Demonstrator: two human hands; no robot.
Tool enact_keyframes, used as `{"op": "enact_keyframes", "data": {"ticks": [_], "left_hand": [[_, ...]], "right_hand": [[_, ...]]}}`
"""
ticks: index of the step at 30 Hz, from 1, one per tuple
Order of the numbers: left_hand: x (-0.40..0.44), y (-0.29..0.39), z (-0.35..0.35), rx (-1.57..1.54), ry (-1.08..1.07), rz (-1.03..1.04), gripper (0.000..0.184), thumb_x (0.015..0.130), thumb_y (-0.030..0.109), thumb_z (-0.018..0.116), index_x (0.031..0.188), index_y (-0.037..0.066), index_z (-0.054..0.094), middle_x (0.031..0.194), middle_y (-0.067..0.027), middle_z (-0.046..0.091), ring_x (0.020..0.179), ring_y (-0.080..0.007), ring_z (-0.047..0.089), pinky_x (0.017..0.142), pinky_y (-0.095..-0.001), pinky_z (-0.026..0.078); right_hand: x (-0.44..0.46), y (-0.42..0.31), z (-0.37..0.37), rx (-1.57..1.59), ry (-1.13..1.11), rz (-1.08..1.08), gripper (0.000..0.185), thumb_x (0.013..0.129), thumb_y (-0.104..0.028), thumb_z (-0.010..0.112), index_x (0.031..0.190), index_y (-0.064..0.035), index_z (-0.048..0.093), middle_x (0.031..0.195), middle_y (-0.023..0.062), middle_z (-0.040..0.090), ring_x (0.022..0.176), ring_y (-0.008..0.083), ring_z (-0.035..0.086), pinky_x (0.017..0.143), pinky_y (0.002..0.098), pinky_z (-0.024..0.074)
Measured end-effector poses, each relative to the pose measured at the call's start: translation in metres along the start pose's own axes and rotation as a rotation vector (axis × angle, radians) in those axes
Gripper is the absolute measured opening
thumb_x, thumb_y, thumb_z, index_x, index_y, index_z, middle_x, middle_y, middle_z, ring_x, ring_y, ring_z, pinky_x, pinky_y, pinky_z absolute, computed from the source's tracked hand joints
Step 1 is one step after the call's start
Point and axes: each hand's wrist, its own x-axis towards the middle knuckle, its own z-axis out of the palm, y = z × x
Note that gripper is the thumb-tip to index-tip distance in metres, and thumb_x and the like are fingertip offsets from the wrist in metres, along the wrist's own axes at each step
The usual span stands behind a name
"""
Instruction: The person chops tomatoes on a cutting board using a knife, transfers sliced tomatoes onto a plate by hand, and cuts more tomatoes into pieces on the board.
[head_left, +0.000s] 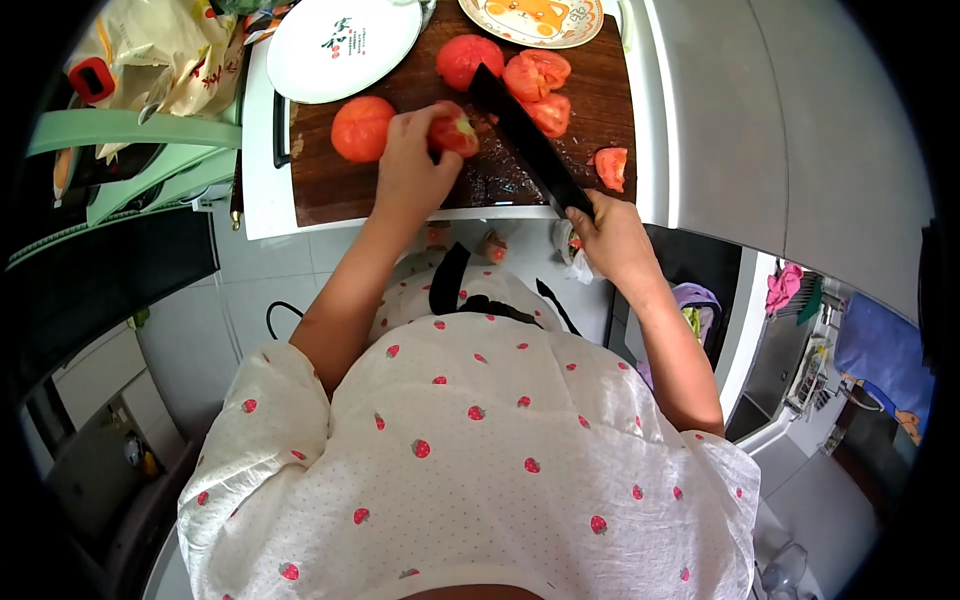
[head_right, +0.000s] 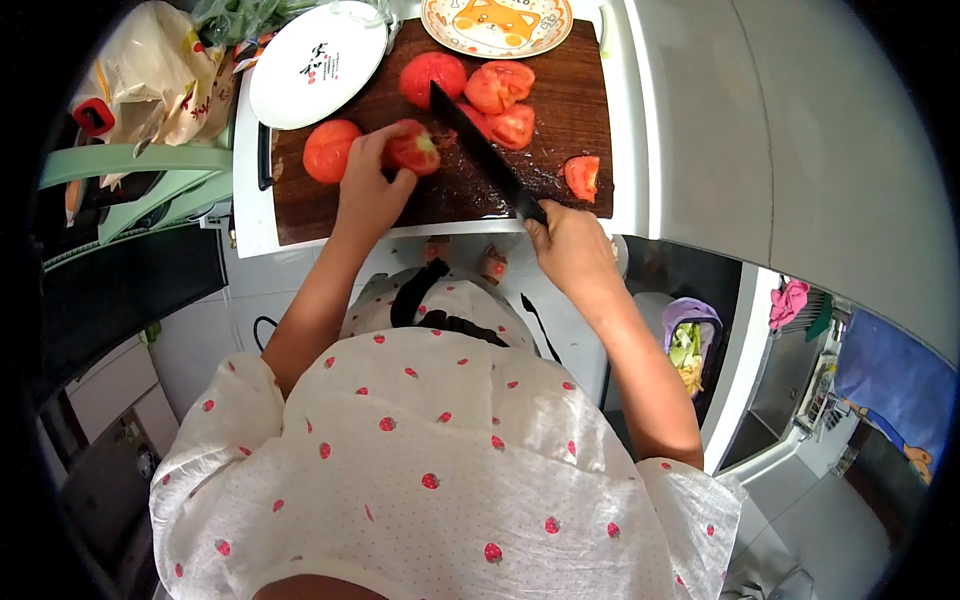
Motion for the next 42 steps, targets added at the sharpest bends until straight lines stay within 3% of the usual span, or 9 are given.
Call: {"op": "enact_keyframes", "data": {"ticks": [1,4,10,13,28,31,37,40,42], "left_hand": [[-0.002,-0.008,-0.001,-0.063,-0.029,-0.079,0.045,0.073,0.005,0.063,0.117,0.007,0.056,0.108,-0.0143,0.055,0.100,-0.0275,0.056,0.088,-0.0332,0.045],[-0.008,-0.005,0.004,-0.127,0.017,-0.094,0.041,0.073,0.010,0.066,0.113,0.009,0.058,0.109,-0.0144,0.054,0.100,-0.0308,0.055,0.089,-0.0367,0.045],[0.004,-0.013,0.013,-0.253,0.051,-0.075,0.043,0.073,0.009,0.069,0.114,0.007,0.057,0.106,-0.0135,0.059,0.097,-0.0283,0.058,0.087,-0.0354,0.046],[0.008,-0.013,0.017,-0.336,0.078,-0.203,0.042,0.073,0.011,0.069,0.113,0.004,0.057,0.104,-0.0142,0.060,0.094,-0.0272,0.060,0.084,-0.0347,0.048],[0.013,-0.007,0.023,-0.215,0.090,-0.331,0.037,0.073,0.013,0.068,0.106,0.000,0.056,0.092,-0.0136,0.062,0.082,-0.0257,0.061,0.076,-0.0348,0.049],[0.015,-0.002,0.022,-0.153,0.071,-0.381,0.037,0.075,0.013,0.071,0.106,0.002,0.055,0.086,-0.0080,0.063,0.078,-0.0173,0.063,0.071,-0.0302,0.051],[0.016,-0.004,0.026,-0.152,0.114,-0.302,0.038,0.073,0.011,0.071,0.105,0.004,0.053,0.081,-0.0072,0.061,0.073,-0.0184,0.061,0.068,-0.0314,0.050],[0.017,0.000,0.024,-0.123,0.110,-0.307,0.036,0.071,0.007,0.068,0.103,0.000,0.053,0.084,-0.0143,0.059,0.075,-0.0265,0.059,0.070,-0.0364,0.048],[0.015,-0.002,0.025,-0.146,0.112,-0.288,0.035,0.071,0.007,0.068,0.103,0.000,0.053,0.083,-0.0140,0.059,0.075,-0.0267,0.059,0.070,-0.0368,0.048]], "right_hand": [[0.000,0.002,0.000,0.008,0.006,-0.002,0.023,0.085,-0.016,0.060,0.097,0.0029,0.064,0.076,0.0290,0.059,0.076,0.0442,0.059,0.070,0.0481,0.0473],[-0.001,0.006,0.003,0.000,0.040,-0.048,0.023,0.085,-0.016,0.060,0.099,0.0028,0.063,0.077,0.0290,0.059,0.076,0.0440,0.059,0.070,0.0478,0.0471],[-0.016,-0.003,-0.015,0.031,-0.017,0.033,0.020,0.086,-0.015,0.060,0.096,0.0028,0.062,0.073,0.0268,0.060,0.073,0.0434,0.060,0.066,0.0472,0.0474],[-0.026,-0.010,-0.025,0.078,-0.044,0.068,0.019,0.086,-0.015,0.060,0.095,0.0018,0.062,0.071,0.0253,0.060,0.072,0.0430,0.059,0.064,0.0465,0.0478],[-0.034,-0.012,-0.022,-0.206,-0.012,-0.071,0.016,0.087,-0.017,0.059,0.097,-0.0048,0.062,0.072,0.0226,0.061,0.071,0.0411,0.061,0.064,0.0480,0.0497],[-0.035,-0.022,-0.021,-0.303,-0.024,-0.058,0.014,0.087,-0.015,0.057,0.097,-0.0058,0.061,0.071,0.0230,0.061,0.071,0.0412,0.061,0.064,0.0487,0.0497],[-0.027,-0.021,-0.015,-0.391,-0.101,0.002,0.014,0.088,-0.014,0.055,0.097,-0.0051,0.061,0.070,0.0255,0.061,0.073,0.0424,0.062,0.065,0.0500,0.0494],[-0.026,-0.008,-0.003,-0.353,-0.076,-0.003,0.015,0.087,-0.014,0.055,0.096,-0.0035,0.061,0.072,0.0258,0.061,0.073,0.0427,0.061,0.065,0.0501,0.0490],[-0.028,-0.005,-0.004,-0.284,-0.090,0.007,0.015,0.087,-0.015,0.056,0.094,-0.0021,0.061,0.073,0.0253,0.061,0.073,0.0428,0.061,0.065,0.0498,0.0487]]}}
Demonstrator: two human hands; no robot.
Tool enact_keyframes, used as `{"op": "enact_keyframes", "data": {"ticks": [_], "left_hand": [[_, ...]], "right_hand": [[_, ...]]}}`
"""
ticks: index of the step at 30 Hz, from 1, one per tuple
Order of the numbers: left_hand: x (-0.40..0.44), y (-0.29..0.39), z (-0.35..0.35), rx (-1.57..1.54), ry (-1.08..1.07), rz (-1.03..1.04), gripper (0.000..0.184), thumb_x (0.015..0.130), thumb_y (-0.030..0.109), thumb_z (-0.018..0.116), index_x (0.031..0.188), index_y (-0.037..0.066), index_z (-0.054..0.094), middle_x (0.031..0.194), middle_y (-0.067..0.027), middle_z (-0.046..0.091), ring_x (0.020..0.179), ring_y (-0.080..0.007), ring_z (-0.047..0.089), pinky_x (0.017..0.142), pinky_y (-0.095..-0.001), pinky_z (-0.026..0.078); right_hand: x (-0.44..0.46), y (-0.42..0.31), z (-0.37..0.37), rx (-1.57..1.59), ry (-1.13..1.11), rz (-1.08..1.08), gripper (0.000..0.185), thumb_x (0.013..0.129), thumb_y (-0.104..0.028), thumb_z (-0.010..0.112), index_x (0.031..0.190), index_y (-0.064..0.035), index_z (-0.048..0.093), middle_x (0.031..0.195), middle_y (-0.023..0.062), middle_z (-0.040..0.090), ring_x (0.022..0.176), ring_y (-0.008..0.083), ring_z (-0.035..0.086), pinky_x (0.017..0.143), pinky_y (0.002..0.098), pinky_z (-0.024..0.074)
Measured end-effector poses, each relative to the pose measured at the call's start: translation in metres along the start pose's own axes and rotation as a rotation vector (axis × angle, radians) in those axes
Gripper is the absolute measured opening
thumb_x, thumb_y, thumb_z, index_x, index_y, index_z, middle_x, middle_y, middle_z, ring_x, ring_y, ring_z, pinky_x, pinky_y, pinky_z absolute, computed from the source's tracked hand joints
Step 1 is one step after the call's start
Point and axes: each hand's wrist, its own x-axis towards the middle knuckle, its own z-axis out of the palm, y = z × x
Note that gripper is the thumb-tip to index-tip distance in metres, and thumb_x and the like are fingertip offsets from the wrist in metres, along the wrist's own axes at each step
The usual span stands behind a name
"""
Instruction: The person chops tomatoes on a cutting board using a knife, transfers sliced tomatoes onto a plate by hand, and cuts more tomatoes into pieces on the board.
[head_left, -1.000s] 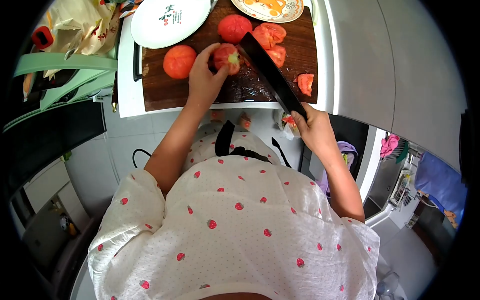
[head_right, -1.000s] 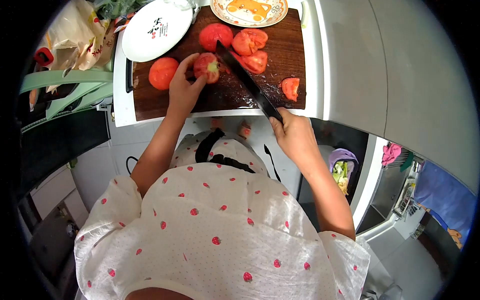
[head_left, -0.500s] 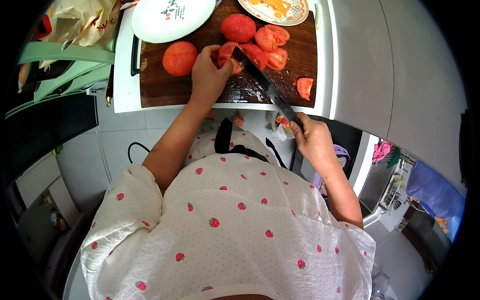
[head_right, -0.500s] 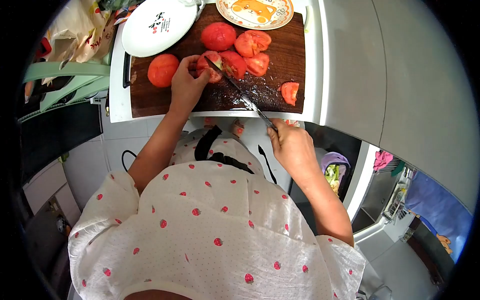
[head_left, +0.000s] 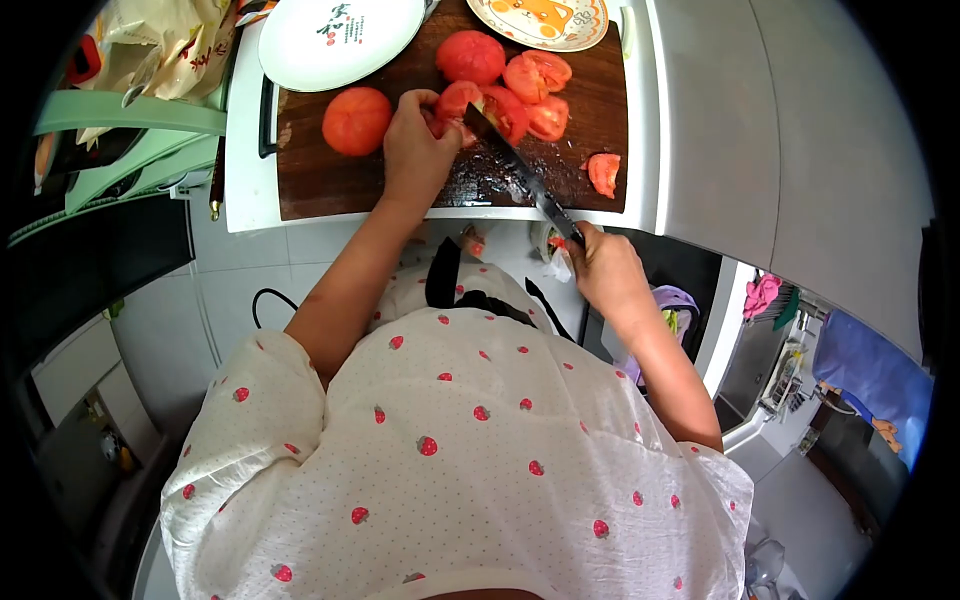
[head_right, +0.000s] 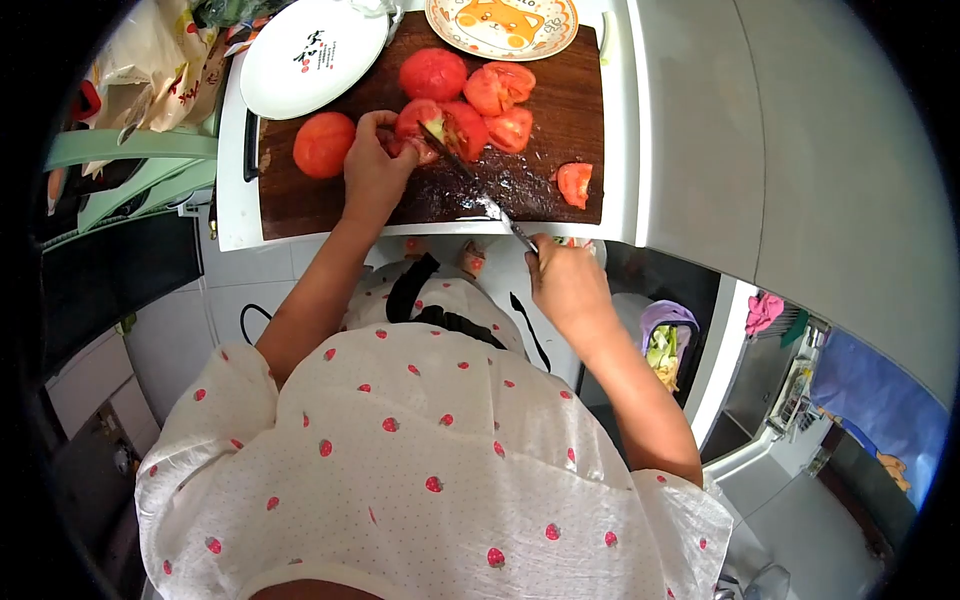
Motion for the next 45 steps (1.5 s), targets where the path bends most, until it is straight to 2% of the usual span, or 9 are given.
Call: {"op": "enact_keyframes", "data": {"ticks": [6,13,16,22,25,28,31,34,45], "left_hand": [[0.000,-0.004,-0.012,0.123,-0.010,0.178,0.035,0.075,0.009,0.067,0.108,0.004,0.057,0.080,-0.0117,0.059,0.073,-0.0251,0.060,0.069,-0.0348,0.049],[0.023,-0.008,-0.009,0.074,-0.115,0.218,0.028,0.077,0.011,0.062,0.104,0.004,0.062,0.088,-0.0144,0.062,0.079,-0.0272,0.062,0.072,-0.0362,0.050],[0.028,-0.007,-0.012,-0.013,-0.195,0.215,0.025,0.077,0.011,0.061,0.100,0.004,0.064,0.088,-0.0148,0.064,0.078,-0.0264,0.063,0.072,-0.0348,0.050],[0.044,-0.001,-0.017,0.065,-0.385,0.202,0.026,0.080,0.010,0.060,0.106,0.006,0.066,0.086,-0.0102,0.067,0.072,-0.0149,0.063,0.068,-0.0277,0.050],[0.047,-0.005,-0.017,0.026,-0.416,0.195,0.025,0.080,0.010,0.061,0.105,0.006,0.066,0.084,-0.0088,0.067,0.071,-0.0126,0.063,0.067,-0.0269,0.051],[0.048,-0.005,-0.016,-0.015,-0.431,0.179,0.027,0.080,0.008,0.060,0.106,0.006,0.066,0.082,-0.0079,0.067,0.070,-0.0104,0.063,0.066,-0.0262,0.051],[0.045,-0.008,-0.014,-0.155,-0.375,0.167,0.024,0.080,0.007,0.062,0.103,0.004,0.064,0.087,-0.0078,0.067,0.075,-0.0143,0.064,0.068,-0.0272,0.051],[0.030,-0.007,-0.017,0.006,0.063,0.490,0.021,0.076,0.008,0.067,0.097,0.004,0.064,0.088,-0.0074,0.063,0.081,-0.0212,0.061,0.074,-0.0310,0.049],[-0.012,-0.006,-0.015,0.320,0.076,0.480,0.021,0.066,0.010,0.075,0.085,0.008,0.066,0.083,-0.0058,0.057,0.082,-0.0258,0.052,0.076,-0.0364,0.044]], "right_hand": [[-0.021,0.005,-0.026,0.290,-0.016,0.042,0.018,0.087,-0.016,0.059,0.090,0.0012,0.061,0.069,0.0254,0.058,0.070,0.0445,0.058,0.063,0.0484,0.0462],[-0.021,0.019,-0.010,0.153,-0.007,0.072,0.017,0.086,-0.013,0.060,0.094,0.0017,0.062,0.072,0.0270,0.058,0.074,0.0435,0.059,0.065,0.0474,0.0471],[-0.024,0.024,-0.003,0.245,0.099,-0.010,0.018,0.088,-0.012,0.059,0.090,0.0064,0.058,0.059,0.0236,0.048,0.050,0.0358,0.045,0.052,0.0386,0.0420],[-0.027,0.017,-0.006,0.274,0.120,-0.018,0.019,0.089,-0.012,0.059,0.095,0.0061,0.059,0.060,0.0238,0.050,0.049,0.0352,0.047,0.052,0.0369,0.0425],[-0.023,0.008,-0.011,0.216,0.103,0.008,0.018,0.086,-0.016,0.061,0.096,0.0002,0.062,0.069,0.0255,0.059,0.069,0.0425,0.060,0.062,0.0466,0.0481],[-0.018,0.001,-0.017,0.165,0.090,-0.009,0.018,0.087,-0.016,0.060,0.096,-0.0007,0.062,0.069,0.0251,0.059,0.069,0.0422,0.060,0.062,0.0474,0.0480],[-0.015,-0.005,-0.022,0.121,0.089,-0.008,0.018,0.087,-0.016,0.059,0.097,-0.0010,0.061,0.069,0.0246,0.059,0.070,0.0417,0.060,0.063,0.0477,0.0481],[-0.013,-0.009,-0.029,0.077,0.077,-0.014,0.018,0.087,-0.015,0.059,0.097,-0.0008,0.061,0.071,0.0243,0.060,0.071,0.0414,0.060,0.064,0.0477,0.0481],[-0.006,-0.014,-0.038,0.026,-0.010,-0.001,0.019,0.088,-0.013,0.058,0.095,0.0044,0.058,0.070,0.0279,0.055,0.070,0.0455,0.055,0.064,0.0435,0.0464]]}}
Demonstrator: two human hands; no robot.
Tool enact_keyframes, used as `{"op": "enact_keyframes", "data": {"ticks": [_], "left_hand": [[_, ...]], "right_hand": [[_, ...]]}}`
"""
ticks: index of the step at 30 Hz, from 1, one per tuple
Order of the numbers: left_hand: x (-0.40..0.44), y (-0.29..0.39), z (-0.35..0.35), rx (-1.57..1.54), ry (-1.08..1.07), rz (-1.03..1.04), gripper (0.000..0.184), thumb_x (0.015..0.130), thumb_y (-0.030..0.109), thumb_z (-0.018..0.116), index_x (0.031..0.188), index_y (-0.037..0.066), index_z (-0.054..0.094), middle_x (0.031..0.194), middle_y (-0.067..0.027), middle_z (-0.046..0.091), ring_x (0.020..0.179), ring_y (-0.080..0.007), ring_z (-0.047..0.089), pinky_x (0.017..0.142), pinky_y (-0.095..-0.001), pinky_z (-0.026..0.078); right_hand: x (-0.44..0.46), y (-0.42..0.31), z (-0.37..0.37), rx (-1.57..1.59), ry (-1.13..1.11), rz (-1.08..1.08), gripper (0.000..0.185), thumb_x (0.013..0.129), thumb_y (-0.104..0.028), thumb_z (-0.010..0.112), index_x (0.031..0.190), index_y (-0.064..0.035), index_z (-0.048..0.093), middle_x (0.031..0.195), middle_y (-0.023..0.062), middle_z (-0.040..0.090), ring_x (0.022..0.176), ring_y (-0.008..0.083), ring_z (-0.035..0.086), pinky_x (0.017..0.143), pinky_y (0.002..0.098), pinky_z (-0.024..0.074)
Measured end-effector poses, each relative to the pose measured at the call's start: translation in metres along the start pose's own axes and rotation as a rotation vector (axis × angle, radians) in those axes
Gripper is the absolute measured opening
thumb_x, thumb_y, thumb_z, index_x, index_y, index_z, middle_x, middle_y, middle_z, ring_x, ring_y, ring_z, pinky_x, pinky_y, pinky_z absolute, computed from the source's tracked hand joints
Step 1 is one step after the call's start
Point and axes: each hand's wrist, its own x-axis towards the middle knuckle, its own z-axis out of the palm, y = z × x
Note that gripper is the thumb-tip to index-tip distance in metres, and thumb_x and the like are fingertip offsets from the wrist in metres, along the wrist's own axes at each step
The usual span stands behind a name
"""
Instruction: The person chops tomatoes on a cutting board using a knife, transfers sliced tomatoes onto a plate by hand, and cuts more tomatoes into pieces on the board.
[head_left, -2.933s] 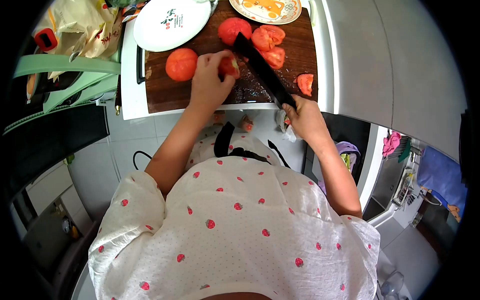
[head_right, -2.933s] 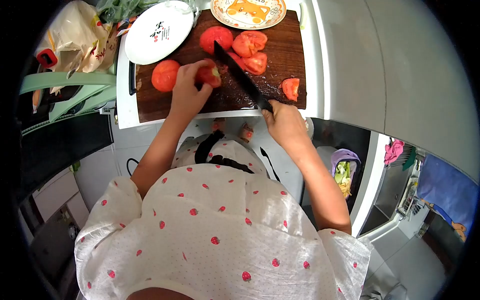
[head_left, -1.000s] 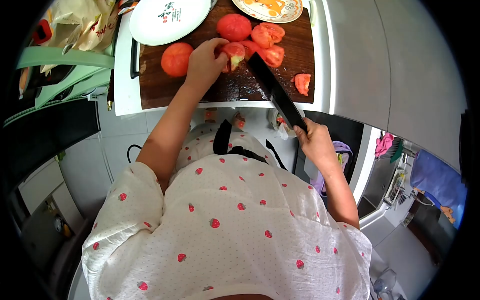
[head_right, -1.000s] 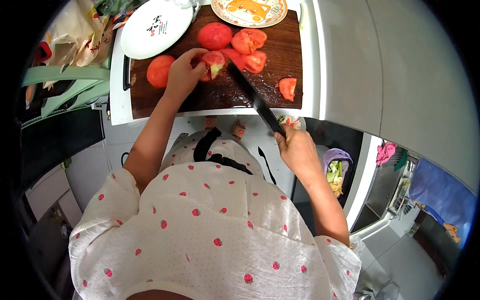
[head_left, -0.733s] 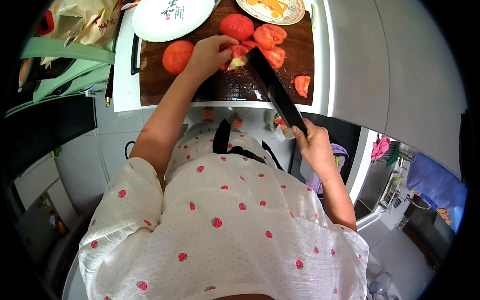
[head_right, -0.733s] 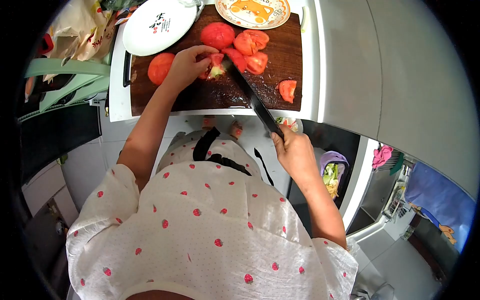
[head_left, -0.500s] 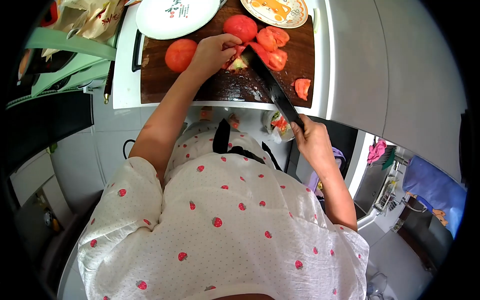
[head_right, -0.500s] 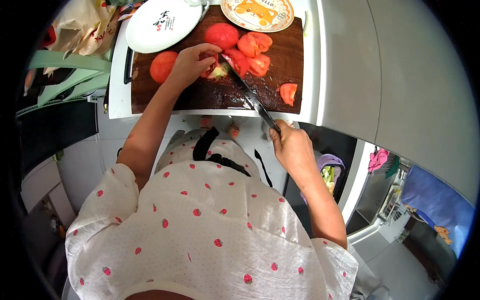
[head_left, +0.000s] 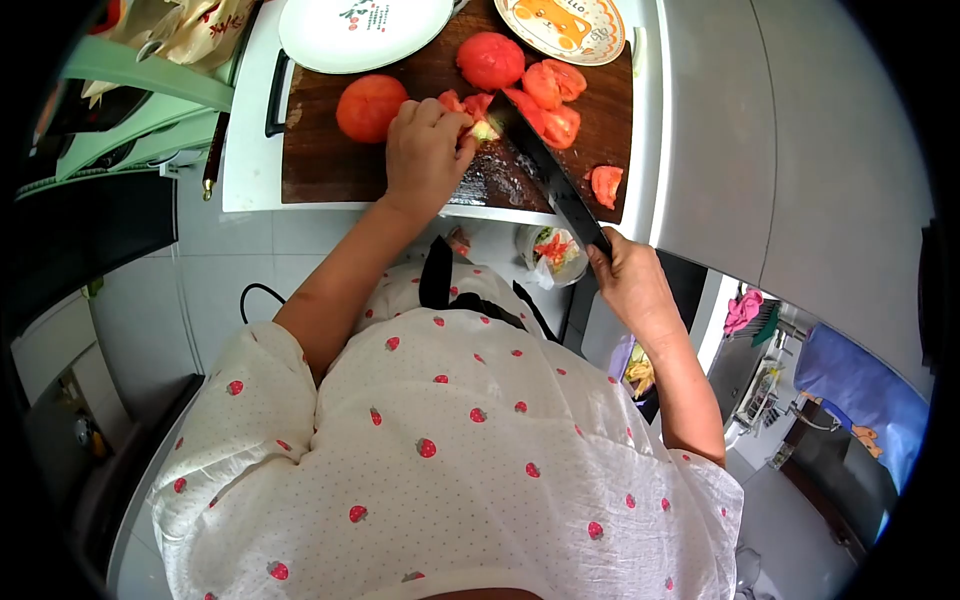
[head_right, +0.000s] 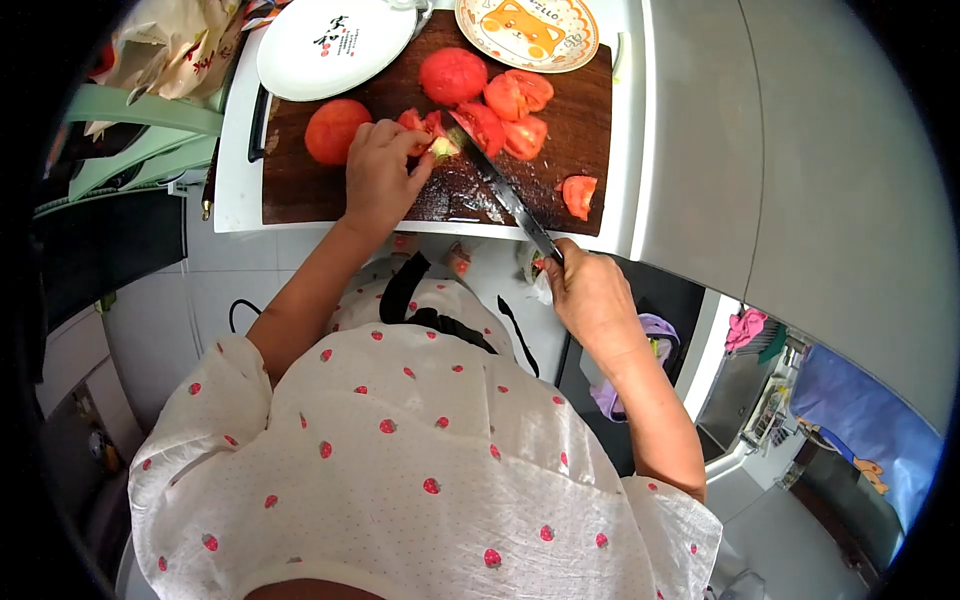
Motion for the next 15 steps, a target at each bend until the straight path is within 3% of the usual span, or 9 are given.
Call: {"op": "enact_keyframes", "data": {"ticks": [4,8,11,15], "left_hand": [[-0.002,0.001,0.002,0.019,-0.009,-0.012,0.020,0.065,0.007,0.074,0.083,0.007,0.066,0.083,-0.0065,0.057,0.082,-0.0266,0.052,0.075,-0.0364,0.045],[-0.009,-0.006,0.005,-0.009,0.002,0.001,0.018,0.065,0.006,0.070,0.081,0.009,0.065,0.084,-0.0059,0.055,0.082,-0.0264,0.051,0.074,-0.0372,0.044],[-0.009,-0.008,0.006,-0.015,0.024,0.051,0.017,0.066,0.005,0.069,0.081,0.008,0.065,0.083,-0.0060,0.056,0.080,-0.0265,0.051,0.073,-0.0366,0.045],[-0.011,-0.006,0.004,-0.013,0.043,0.035,0.015,0.068,0.004,0.070,0.082,0.008,0.066,0.083,-0.0059,0.058,0.081,-0.0264,0.053,0.074,-0.0363,0.045]], "right_hand": [[0.011,0.007,0.022,-0.078,-0.048,0.003,0.018,0.086,-0.015,0.059,0.095,0.0003,0.061,0.077,0.0268,0.061,0.076,0.0432,0.061,0.070,0.0498,0.0487],[0.011,0.029,0.051,-0.015,0.055,-0.022,0.016,0.086,-0.015,0.059,0.093,-0.0011,0.062,0.075,0.0265,0.060,0.074,0.0434,0.060,0.067,0.0492,0.0486],[0.007,0.022,0.036,0.112,0.012,0.030,0.017,0.086,-0.016,0.060,0.092,-0.0008,0.062,0.072,0.0256,0.059,0.072,0.0431,0.059,0.065,0.0478,0.0479],[-0.014,0.012,0.014,0.130,0.118,-0.028,0.017,0.086,-0.017,0.061,0.093,-0.0011,0.063,0.070,0.0249,0.059,0.069,0.0419,0.059,0.063,0.0463,0.0477]]}}
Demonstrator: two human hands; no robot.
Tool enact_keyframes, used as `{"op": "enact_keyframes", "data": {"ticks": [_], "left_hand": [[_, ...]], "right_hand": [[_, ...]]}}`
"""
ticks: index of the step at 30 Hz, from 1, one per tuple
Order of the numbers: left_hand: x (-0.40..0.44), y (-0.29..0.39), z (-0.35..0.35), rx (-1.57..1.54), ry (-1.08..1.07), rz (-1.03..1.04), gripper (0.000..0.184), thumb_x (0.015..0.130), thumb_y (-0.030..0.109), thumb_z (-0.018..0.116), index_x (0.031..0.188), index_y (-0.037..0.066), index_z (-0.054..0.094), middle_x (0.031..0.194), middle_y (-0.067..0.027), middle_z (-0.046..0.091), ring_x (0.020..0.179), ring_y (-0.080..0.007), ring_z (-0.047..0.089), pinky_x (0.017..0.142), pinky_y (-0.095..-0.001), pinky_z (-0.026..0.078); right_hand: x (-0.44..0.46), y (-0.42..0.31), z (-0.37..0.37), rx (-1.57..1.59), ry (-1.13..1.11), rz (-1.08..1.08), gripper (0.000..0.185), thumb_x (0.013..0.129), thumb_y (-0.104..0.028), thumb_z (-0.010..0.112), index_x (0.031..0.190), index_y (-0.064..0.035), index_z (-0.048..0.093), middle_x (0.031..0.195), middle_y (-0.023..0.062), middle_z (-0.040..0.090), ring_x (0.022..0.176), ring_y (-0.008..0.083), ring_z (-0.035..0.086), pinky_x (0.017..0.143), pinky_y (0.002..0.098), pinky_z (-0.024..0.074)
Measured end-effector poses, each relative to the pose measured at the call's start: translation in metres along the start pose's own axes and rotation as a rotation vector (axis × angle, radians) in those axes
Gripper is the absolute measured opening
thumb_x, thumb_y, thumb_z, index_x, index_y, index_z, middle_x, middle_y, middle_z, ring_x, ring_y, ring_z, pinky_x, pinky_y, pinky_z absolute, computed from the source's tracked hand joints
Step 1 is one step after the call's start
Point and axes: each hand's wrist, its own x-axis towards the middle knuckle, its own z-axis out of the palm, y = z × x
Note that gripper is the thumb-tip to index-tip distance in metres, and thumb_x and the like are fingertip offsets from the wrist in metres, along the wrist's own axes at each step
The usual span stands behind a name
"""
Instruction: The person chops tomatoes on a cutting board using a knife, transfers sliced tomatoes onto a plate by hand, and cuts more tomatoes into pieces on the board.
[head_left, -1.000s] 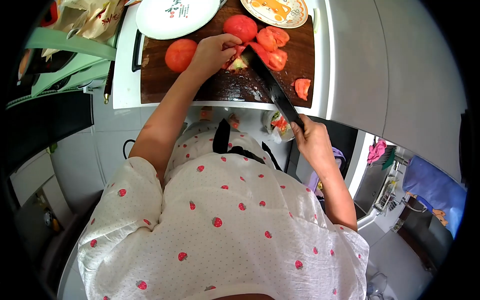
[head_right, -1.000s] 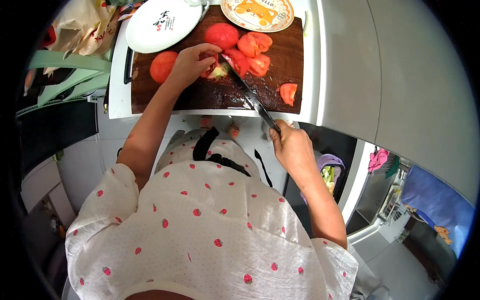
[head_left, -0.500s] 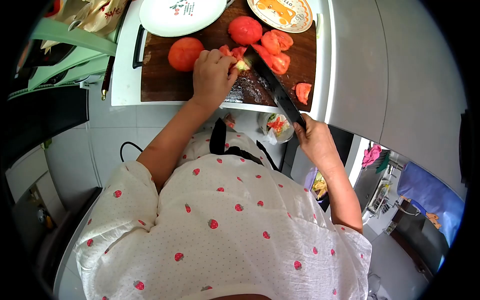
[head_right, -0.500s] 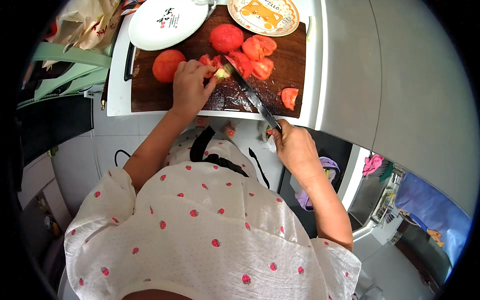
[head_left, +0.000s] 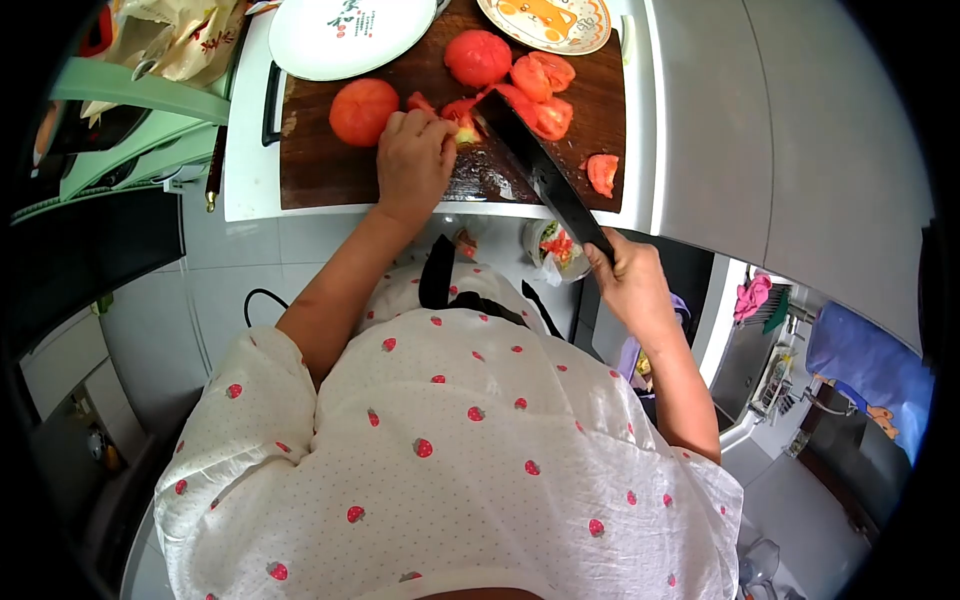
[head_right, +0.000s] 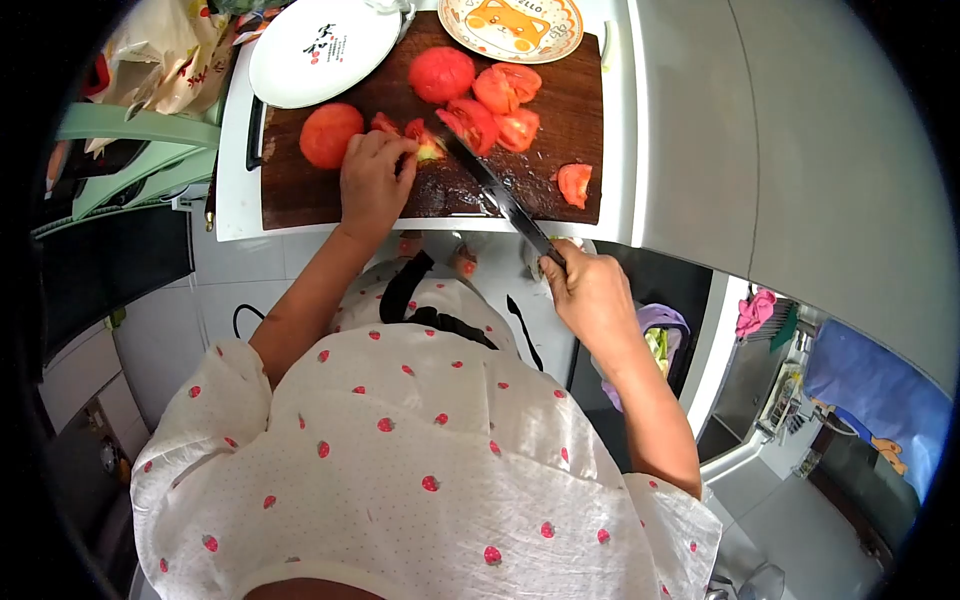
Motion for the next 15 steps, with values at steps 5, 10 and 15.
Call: {"op": "enact_keyframes", "data": {"ticks": [5,10,15], "left_hand": [[0.000,-0.005,-0.001,-0.010,0.035,0.019,0.014,0.069,0.004,0.069,0.082,0.008,0.066,0.083,-0.0055,0.058,0.080,-0.0260,0.053,0.073,-0.0362,0.045],[-0.003,-0.007,0.001,-0.034,0.056,0.031,0.014,0.067,0.004,0.069,0.080,0.008,0.066,0.080,-0.0052,0.056,0.078,-0.0260,0.051,0.071,-0.0362,0.045],[-0.004,-0.011,0.003,-0.022,0.054,0.043,0.014,0.067,0.004,0.069,0.079,0.010,0.066,0.079,-0.0042,0.054,0.078,-0.0250,0.051,0.070,-0.0366,0.045]], "right_hand": [[0.011,-0.008,-0.007,-0.180,-0.035,-0.087,0.019,0.085,-0.015,0.062,0.100,-0.0037,0.064,0.070,0.0232,0.061,0.069,0.0405,0.061,0.063,0.0460,0.0494],[0.019,-0.010,-0.008,-0.220,-0.031,-0.179,0.018,0.085,-0.012,0.061,0.096,0.0018,0.062,0.069,0.0262,0.057,0.068,0.0431,0.057,0.060,0.0451,0.0471],[0.021,-0.023,-0.015,-0.319,-0.058,-0.158,0.019,0.084,-0.012,0.061,0.099,-0.0002,0.063,0.069,0.0253,0.059,0.069,0.0413,0.060,0.062,0.0457,0.0484]]}}
